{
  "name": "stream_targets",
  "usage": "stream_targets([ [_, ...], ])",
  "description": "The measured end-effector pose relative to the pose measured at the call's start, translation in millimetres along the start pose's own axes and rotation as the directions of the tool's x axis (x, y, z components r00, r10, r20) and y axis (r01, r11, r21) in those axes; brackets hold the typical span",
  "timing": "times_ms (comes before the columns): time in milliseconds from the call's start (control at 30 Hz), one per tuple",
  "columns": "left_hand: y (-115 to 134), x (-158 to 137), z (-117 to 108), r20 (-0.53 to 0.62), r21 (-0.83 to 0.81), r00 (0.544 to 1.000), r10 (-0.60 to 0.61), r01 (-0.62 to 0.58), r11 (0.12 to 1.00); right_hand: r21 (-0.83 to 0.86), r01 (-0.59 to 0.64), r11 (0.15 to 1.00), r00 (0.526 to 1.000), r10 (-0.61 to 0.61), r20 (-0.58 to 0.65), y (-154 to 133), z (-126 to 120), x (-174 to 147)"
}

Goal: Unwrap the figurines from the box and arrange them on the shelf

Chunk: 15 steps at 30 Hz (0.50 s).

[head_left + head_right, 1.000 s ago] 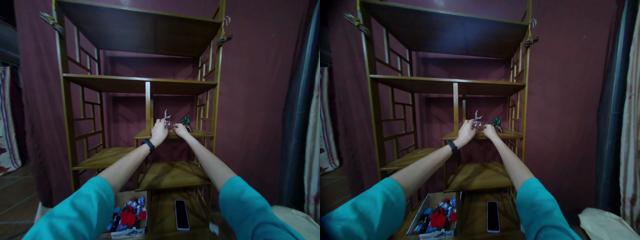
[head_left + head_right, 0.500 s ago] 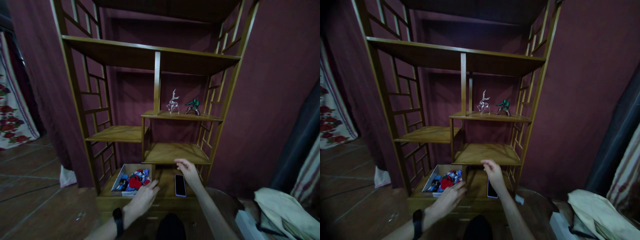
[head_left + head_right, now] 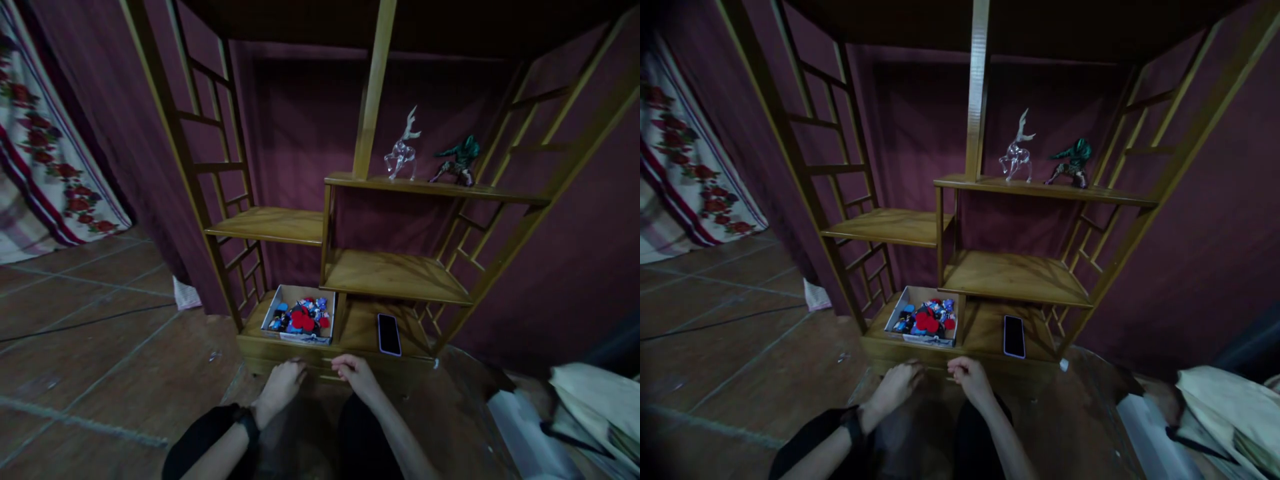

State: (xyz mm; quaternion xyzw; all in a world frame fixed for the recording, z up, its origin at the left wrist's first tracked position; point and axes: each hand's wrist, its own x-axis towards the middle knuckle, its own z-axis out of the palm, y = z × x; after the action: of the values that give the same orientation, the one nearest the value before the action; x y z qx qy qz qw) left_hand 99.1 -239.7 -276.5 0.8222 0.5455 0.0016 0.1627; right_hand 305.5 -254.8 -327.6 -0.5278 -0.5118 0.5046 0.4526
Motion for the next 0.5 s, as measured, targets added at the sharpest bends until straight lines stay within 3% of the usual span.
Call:
stream_targets([
  [200, -51, 41, -16, -0.124, -0.114, 0.976, -0.18, 0.166, 0.98, -0.02, -0.028, 0.999, 0.999, 0.028, 0.034, 9, 42, 45],
  [500, -86, 108, -24, -0.192, -0.054, 0.965, -0.181, 0.173, 0.983, -0.144, 0.007, 0.99, 0.997, -0.018, -0.079, 32, 63, 137],
])
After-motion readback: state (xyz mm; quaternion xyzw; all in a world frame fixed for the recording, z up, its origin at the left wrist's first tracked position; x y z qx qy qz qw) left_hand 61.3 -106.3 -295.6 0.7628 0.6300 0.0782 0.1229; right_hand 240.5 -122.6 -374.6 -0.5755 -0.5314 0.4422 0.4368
